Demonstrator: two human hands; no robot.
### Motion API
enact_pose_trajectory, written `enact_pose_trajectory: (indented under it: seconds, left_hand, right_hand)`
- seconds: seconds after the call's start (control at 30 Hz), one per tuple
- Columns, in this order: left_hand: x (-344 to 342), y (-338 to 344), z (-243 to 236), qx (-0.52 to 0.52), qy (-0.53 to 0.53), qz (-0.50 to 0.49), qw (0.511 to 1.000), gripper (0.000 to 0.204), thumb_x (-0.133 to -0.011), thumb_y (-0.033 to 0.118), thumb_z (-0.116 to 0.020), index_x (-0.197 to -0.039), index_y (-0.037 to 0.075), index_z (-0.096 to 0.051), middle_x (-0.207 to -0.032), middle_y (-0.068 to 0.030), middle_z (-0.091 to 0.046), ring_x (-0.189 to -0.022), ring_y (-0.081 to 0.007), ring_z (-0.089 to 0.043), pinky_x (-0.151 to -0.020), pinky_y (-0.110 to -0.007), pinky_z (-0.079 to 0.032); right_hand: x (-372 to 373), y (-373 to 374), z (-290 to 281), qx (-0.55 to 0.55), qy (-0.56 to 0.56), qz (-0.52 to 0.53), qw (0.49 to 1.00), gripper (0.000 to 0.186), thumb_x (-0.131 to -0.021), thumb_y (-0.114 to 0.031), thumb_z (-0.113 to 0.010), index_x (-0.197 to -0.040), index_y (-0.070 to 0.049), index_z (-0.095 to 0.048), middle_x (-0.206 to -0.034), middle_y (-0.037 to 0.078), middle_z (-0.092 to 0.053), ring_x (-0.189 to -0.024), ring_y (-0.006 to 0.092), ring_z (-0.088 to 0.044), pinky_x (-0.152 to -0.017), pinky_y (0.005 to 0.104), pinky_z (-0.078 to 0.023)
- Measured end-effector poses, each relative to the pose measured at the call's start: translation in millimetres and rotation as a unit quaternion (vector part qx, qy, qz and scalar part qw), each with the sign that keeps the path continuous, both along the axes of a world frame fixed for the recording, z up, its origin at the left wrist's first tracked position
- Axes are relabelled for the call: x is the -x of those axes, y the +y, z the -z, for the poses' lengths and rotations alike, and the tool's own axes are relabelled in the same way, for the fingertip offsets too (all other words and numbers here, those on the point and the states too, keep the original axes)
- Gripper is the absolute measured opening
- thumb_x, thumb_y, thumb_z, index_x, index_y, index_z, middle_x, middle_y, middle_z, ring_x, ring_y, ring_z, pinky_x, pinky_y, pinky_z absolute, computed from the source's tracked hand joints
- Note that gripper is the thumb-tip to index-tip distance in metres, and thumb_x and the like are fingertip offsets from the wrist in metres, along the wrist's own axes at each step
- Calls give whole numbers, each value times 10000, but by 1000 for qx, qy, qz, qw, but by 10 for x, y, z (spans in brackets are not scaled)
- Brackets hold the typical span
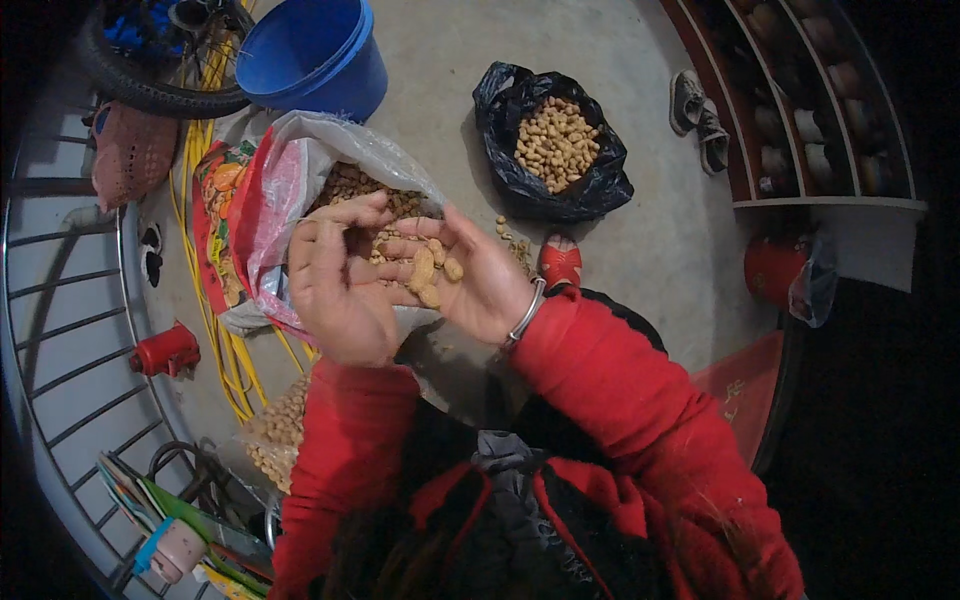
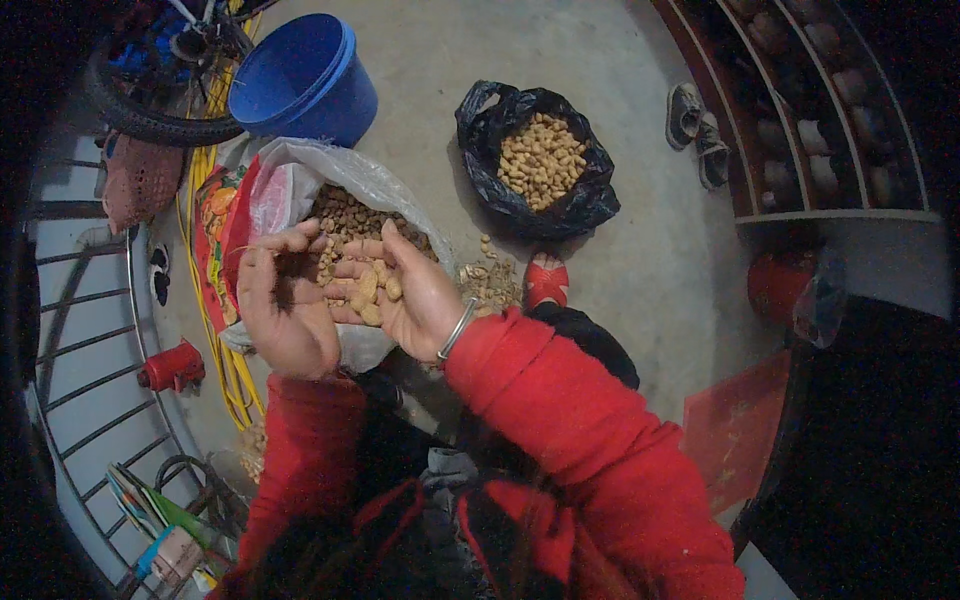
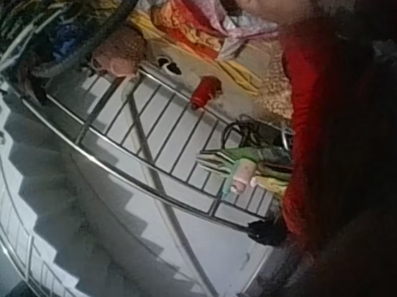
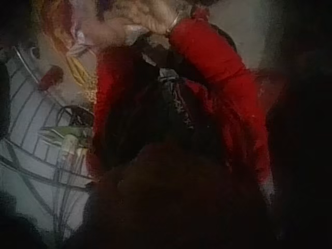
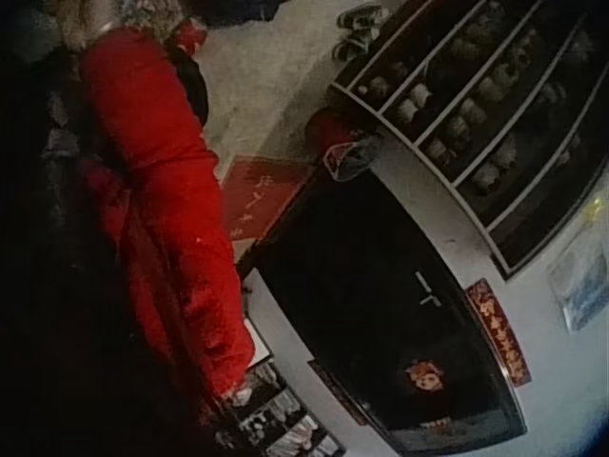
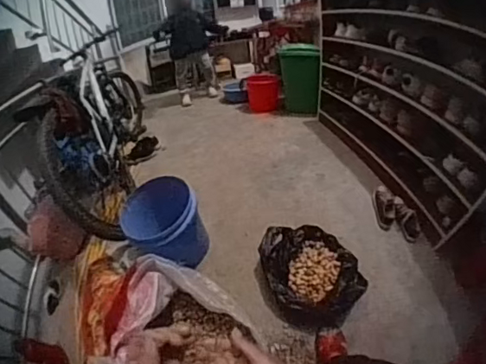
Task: The person sits on the floor and shells peanuts by hand, transferring shelled nuts into a black plastic bag and discarding shells onto the floor. The person repeatedly picks peanuts from a large sack, cracks them open, and separates the kernels.
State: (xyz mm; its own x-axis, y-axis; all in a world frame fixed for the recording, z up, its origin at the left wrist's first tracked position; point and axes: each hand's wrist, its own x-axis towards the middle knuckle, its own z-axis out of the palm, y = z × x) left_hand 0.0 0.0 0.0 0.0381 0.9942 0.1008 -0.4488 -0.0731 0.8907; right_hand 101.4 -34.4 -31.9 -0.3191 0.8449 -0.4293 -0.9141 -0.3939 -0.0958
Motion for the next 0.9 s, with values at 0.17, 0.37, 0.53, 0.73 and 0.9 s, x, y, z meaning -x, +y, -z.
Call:
enact_pose_trajectory:
  seconds: [0.17,0.37,0.53,0.73,0.9]
  left_hand:
    - [337,68,43,-61,-17,203,977,138,-794,83,-404,-823,-11,-501,-791,-137,-534,-735,-226,-522,-680,-320,-416]
    - [116,-237,92,-111,449,268,845,251,-723,57,-547,-968,8,-531,-759,-94,-544,-637,-156,-509,-582,-259,-416]
    - [-76,-269,-17,-28,389,183,903,216,-726,29,-580,-940,21,-553,-727,-65,-519,-613,-102,-491,-525,-222,-399]
    - [-68,-238,54,-242,431,135,859,91,-733,8,-565,-822,19,-545,-714,-99,-510,-588,-219,-505,-523,-290,-405]
    - [-58,-228,31,-228,463,79,853,51,-742,17,-558,-777,14,-522,-678,-107,-509,-601,-261,-515,-535,-321,-412]
  right_hand:
    - [-354,-5,-48,-6,-122,6,993,338,-881,-341,-343,-1051,-66,-442,-935,80,-534,-754,174,-535,-570,267,-432]
    - [-490,18,-118,3,-259,94,961,201,-873,-209,-389,-974,-58,-475,-744,23,-501,-617,110,-489,-440,224,-374]
    - [-308,2,-104,2,-303,90,949,208,-874,-190,-385,-905,-14,-491,-699,36,-495,-552,103,-486,-453,223,-407]
    - [-257,-16,-3,-37,-337,72,938,193,-863,-173,-416,-890,-5,-508,-713,41,-509,-569,100,-486,-496,224,-420]
    - [-240,-82,-221,-7,-333,-1,943,183,-851,-137,-445,-986,-17,-473,-734,36,-515,-584,96,-483,-481,200,-393]
